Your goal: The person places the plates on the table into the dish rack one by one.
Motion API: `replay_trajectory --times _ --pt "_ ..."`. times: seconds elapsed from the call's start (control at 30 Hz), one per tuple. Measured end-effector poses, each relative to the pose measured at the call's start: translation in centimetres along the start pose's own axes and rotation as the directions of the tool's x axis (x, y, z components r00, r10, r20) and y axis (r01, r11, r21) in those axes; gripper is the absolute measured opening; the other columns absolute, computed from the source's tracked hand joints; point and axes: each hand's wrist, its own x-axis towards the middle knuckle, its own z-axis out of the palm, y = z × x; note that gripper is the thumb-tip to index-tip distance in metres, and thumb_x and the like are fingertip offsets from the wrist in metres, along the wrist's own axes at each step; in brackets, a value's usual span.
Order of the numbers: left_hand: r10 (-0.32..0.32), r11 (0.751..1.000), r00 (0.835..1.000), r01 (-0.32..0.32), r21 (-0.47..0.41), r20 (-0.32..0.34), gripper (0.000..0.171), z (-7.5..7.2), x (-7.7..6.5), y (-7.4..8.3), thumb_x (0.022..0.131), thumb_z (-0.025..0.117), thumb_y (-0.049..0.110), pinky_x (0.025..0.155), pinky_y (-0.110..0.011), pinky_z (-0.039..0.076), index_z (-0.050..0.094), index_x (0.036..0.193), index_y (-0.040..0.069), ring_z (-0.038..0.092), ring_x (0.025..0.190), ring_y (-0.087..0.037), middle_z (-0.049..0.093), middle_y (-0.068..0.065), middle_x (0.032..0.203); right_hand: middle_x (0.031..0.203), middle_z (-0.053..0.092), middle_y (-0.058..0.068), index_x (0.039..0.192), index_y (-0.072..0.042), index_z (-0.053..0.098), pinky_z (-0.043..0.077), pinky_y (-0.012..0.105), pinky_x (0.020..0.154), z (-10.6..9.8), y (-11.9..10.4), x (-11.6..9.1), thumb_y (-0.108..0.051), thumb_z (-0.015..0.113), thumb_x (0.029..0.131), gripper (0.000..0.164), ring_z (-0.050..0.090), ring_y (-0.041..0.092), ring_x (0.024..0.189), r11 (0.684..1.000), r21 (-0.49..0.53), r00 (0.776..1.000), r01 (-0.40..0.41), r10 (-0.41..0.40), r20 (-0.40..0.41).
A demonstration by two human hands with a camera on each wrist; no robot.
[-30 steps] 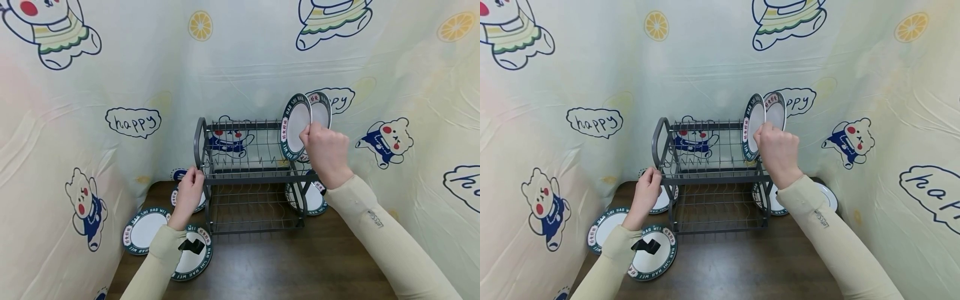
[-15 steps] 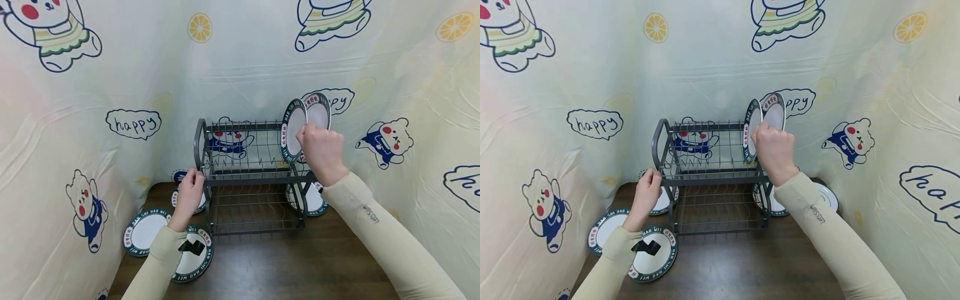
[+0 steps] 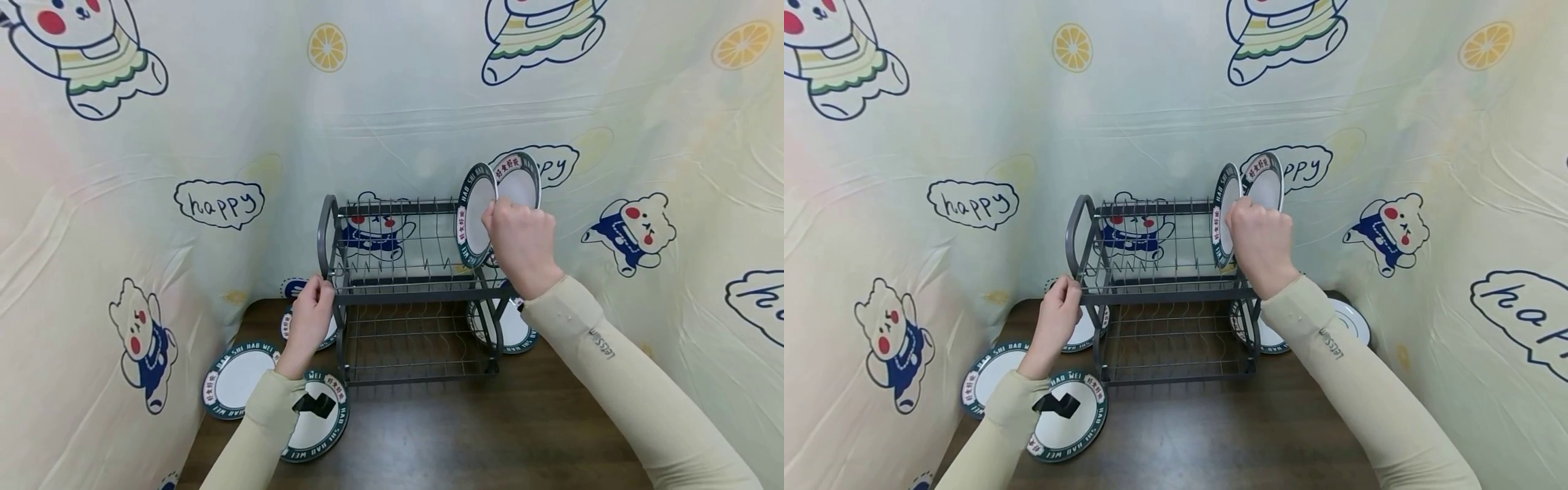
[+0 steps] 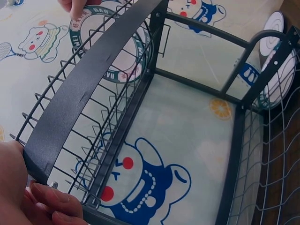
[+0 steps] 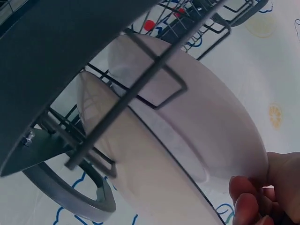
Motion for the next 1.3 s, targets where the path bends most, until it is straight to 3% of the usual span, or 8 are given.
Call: replay_trajectory --times 0.23,0.63,1.13,1.3 --pt "-0.007 1.000 1.000 0.007 -0.014 0.003 0.026 0.0 0.1 0.1 0.109 0.039 0.024 0.053 -0.028 0.037 0.050 0.092 0.008 0.046 0.062 -0.023 0.046 -0.007 0.076 0.050 0.046 0.011 0.062 -0.002 0.047 0.034 0.034 0.038 -0.7 0.3 0.4 -0.012 0.054 0.107 0.046 0.041 0.025 0.038 0.999 0.031 0.996 -0.018 0.015 0.090" --pt "-0.006 1.000 1.000 0.006 -0.005 -0.008 0.026 0.0 0.0 0.1 0.109 0.039 0.024 0.052 -0.028 0.036 0.050 0.092 0.008 0.046 0.062 -0.022 0.046 -0.007 0.076 0.067 0.064 0.024 0.088 0.014 0.064 0.050 0.042 0.044 -1.7 0.1 0.9 -0.008 0.046 0.110 0.036 0.057 0.033 0.047 0.996 0.047 0.972 -0.070 0.058 0.229" --pt "0.003 1.000 1.000 -0.002 0.006 -0.013 0.027 0.0 0.0 0.0 0.109 0.038 0.025 0.052 -0.027 0.036 0.050 0.092 0.008 0.046 0.061 -0.022 0.045 -0.007 0.076 0.077 0.067 0.030 0.100 0.017 0.062 0.056 0.044 0.050 -2.2 0.0 0.9 -0.008 0.049 0.109 0.030 0.066 0.039 0.056 0.990 0.015 0.960 -0.142 0.134 0.244" --pt "-0.004 1.000 1.000 0.004 0.003 -0.004 0.026 0.0 -0.1 0.0 0.109 0.038 0.025 0.052 -0.027 0.035 0.049 0.093 0.008 0.046 0.063 -0.023 0.045 -0.007 0.077 0.076 0.067 0.028 0.099 0.016 0.063 0.053 0.042 0.048 -2.3 0.1 0.9 0.001 0.053 0.103 0.019 0.063 0.036 0.053 0.991 -0.029 0.957 -0.131 0.134 0.256"
